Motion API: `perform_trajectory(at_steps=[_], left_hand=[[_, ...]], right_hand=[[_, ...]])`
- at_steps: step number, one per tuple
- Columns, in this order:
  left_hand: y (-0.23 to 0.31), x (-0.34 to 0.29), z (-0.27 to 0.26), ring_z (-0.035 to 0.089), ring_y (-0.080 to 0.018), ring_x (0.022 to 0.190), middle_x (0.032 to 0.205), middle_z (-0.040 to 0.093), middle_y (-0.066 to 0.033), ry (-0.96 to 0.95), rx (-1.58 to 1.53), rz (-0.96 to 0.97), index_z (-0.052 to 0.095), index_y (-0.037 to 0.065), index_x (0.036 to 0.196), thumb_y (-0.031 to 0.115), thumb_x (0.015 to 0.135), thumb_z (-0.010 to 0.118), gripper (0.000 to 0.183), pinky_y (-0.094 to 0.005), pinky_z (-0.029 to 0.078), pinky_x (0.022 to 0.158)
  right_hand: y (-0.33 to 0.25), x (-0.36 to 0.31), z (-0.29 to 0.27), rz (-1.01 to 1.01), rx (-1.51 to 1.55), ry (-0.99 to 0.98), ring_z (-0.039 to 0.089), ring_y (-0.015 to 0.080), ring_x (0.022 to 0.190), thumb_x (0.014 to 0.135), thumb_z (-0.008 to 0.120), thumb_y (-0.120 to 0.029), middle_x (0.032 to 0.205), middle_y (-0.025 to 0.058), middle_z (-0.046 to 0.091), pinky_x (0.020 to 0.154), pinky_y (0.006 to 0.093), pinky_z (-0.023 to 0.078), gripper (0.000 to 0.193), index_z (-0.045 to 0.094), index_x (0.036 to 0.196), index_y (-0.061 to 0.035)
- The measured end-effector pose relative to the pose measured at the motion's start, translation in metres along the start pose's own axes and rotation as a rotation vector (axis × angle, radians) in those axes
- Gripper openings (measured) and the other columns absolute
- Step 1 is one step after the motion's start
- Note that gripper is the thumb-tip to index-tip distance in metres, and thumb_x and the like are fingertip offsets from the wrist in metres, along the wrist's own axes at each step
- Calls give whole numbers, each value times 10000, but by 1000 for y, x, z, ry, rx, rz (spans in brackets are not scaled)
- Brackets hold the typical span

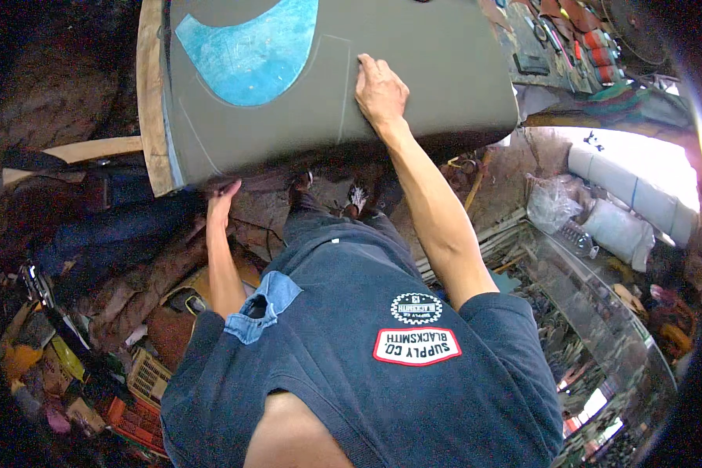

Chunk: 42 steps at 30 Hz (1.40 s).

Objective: Tracing a shoe pattern onto a sheet of grey material using a blue template and white chalk.

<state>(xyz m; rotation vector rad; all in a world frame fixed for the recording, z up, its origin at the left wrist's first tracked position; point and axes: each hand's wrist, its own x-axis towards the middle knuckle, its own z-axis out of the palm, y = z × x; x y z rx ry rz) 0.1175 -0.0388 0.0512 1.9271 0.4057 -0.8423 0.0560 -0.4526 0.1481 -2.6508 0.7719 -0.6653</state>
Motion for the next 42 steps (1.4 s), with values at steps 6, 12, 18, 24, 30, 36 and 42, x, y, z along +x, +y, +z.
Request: perform_trajectory(at_steps=[6, 12, 18, 24, 30, 36, 42], left_hand=[[3, -10, 39, 585, -236, 1112, 1252, 644, -101, 140, -65, -104, 654, -27, 1189, 271, 759, 824, 550, -340, 412, 992], [-41, -27, 39, 634, -219, 946, 1060, 704, -128, 288, -49, -41, 677, -87, 1049, 181, 794, 776, 383, -357, 462, 857], [-69, -17, 28, 646, -247, 916, 1010, 705, -166, 296, 33, 128, 677, -83, 1012, 220, 800, 784, 384, -373, 480, 813], [-93, -4, 20, 653, -282, 921, 1009, 704, -174, 355, 42, 168, 671, -60, 1048, 265, 801, 795, 427, -392, 484, 819], [-94, 1, 23, 653, -289, 926, 1026, 699, -186, 349, 40, 177, 658, -72, 1061, 238, 801, 795, 428, -400, 482, 830], [-121, 13, 6, 657, -310, 946, 1039, 696, -205, 326, 73, 209, 646, -87, 1078, 247, 799, 789, 458, -399, 481, 840], [-98, 4, 22, 656, -349, 999, 1081, 686, -241, 277, 153, 169, 645, -86, 1101, 275, 797, 783, 492, -402, 481, 866]], right_hand=[[11, 0, 5, 32, 3, -57, 661, 304, 937, 942, 544, -247, 1006, 77, 668, 821, 428, 532, 218, 635, 1126, -172], [9, 1, 3, 17, 25, -93, 656, 326, 993, 947, 516, -269, 1088, 101, 668, 873, 452, 518, 275, 630, 1176, -170], [5, 4, 5, 25, -2, -131, 650, 331, 1024, 951, 495, -298, 1141, 89, 667, 896, 452, 507, 312, 628, 1209, -183], [-7, 4, 1, 27, 13, -179, 637, 328, 1056, 957, 485, -298, 1152, 102, 660, 916, 445, 497, 327, 622, 1228, -177], [-4, 4, 0, -2, 15, -157, 639, 351, 1042, 945, 489, -278, 1136, 141, 656, 911, 460, 501, 323, 631, 1206, -150], [-13, 5, 0, -8, 37, -161, 643, 350, 1032, 940, 496, -272, 1119, 140, 662, 908, 456, 503, 307, 647, 1180, -154], [1, 4, 0, 29, 21, -152, 641, 347, 1040, 936, 502, -272, 1130, 132, 662, 922, 455, 497, 309, 652, 1181, -160]])
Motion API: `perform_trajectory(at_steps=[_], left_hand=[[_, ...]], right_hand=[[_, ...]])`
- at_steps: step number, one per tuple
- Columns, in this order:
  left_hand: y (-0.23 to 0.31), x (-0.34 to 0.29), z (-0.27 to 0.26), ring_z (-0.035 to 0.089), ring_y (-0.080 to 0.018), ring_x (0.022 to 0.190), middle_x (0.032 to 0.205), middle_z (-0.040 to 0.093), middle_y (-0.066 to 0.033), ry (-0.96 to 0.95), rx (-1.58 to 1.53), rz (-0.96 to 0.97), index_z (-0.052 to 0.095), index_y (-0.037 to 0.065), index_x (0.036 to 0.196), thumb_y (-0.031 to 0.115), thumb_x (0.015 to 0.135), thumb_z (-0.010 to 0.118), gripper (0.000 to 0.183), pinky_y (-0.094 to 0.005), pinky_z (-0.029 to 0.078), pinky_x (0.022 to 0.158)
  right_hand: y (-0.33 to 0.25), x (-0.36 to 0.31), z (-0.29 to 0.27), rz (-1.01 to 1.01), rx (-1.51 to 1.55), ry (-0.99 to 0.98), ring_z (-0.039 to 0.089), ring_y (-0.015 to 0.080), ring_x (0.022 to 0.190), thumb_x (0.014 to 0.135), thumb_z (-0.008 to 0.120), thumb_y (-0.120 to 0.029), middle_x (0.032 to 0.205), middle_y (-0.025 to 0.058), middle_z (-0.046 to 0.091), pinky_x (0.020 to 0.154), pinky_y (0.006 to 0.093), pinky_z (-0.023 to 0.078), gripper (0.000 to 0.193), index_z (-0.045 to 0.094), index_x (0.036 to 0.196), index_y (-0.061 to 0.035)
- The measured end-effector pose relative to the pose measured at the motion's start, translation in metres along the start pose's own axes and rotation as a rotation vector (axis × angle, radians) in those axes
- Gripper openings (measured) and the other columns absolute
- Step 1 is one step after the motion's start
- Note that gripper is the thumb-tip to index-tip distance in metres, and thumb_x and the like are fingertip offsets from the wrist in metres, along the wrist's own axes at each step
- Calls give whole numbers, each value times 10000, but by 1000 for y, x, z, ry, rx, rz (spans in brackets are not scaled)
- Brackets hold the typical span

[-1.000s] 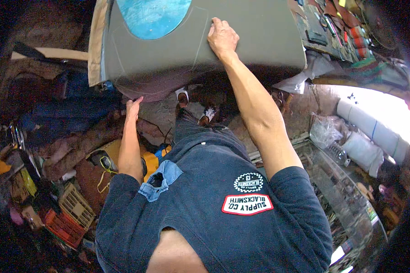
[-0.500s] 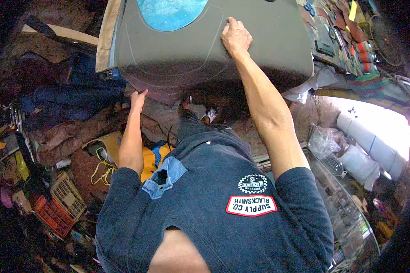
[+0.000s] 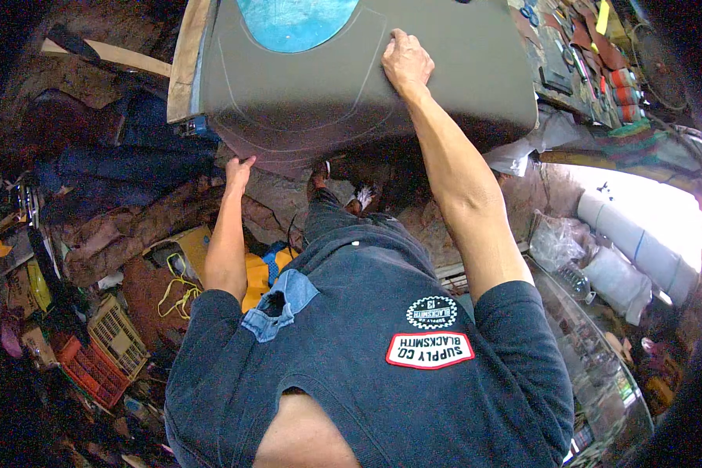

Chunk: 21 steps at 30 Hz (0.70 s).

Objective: Tracing a shoe pattern onto a sheet of grey material using a blue template and white chalk.

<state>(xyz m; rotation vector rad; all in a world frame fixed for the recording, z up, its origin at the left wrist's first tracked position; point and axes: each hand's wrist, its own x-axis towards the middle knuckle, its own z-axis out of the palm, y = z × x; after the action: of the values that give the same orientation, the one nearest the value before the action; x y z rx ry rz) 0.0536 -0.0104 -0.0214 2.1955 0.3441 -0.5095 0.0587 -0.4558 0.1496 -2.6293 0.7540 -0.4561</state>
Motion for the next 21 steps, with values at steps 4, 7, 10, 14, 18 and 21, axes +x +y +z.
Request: perform_trajectory(at_steps=[4, 7, 10, 14, 18, 21], left_hand=[[7, -3, 5, 638, -366, 1066, 1146, 664, -251, 60, 123, -16, 600, -61, 1208, 266, 790, 788, 564, -415, 484, 898], [-15, 2, 4, 586, -372, 1171, 1289, 587, -259, -26, -5, -31, 460, -34, 1379, 255, 781, 796, 745, -424, 467, 958], [-57, -2, 1, 530, -362, 1249, 1390, 501, -262, 10, 92, -49, 314, -7, 1477, 243, 769, 805, 896, -424, 438, 1015], [-64, -47, 35, 529, -338, 1249, 1391, 499, -250, -221, 64, -61, 323, -20, 1466, 224, 782, 783, 860, -405, 432, 1031], [-128, -97, 75, 624, -287, 1098, 1226, 623, -222, -451, 354, 10, 508, 43, 1344, 259, 841, 709, 584, -388, 491, 934], [-264, -135, 122, 663, -278, 885, 892, 683, -155, -496, -173, -70, 670, 5, 975, 376, 884, 630, 384, -405, 507, 767]], right_hand=[[5, 3, -2, 30, -34, -41, 621, 324, 1097, 934, 484, -300, 1178, 100, 655, 949, 439, 476, 345, 619, 1223, -169], [4, 5, -4, -34, -13, -75, 613, 338, 1107, 909, 476, -278, 1197, 124, 643, 962, 443, 471, 395, 597, 1269, -168], [-8, 6, -2, -65, 39, -149, 601, 353, 1121, 886, 465, -259, 1200, 155, 632, 971, 446, 467, 447, 571, 1308, -157], [13, 8, -6, -20, 7, -222, 591, 369, 1124, 878, 457, -247, 1190, 188, 623, 969, 448, 465, 470, 554, 1325, -138], [31, 10, -1, -125, 46, -196, 594, 383, 1077, 881, 472, -210, 1143, 189, 614, 932, 466, 476, 443, 556, 1309, -131], [21, -3, -4, -224, 94, -70, 599, 373, 1016, 876, 508, -165, 1076, 163, 608, 893, 477, 486, 401, 575, 1270, -141]])
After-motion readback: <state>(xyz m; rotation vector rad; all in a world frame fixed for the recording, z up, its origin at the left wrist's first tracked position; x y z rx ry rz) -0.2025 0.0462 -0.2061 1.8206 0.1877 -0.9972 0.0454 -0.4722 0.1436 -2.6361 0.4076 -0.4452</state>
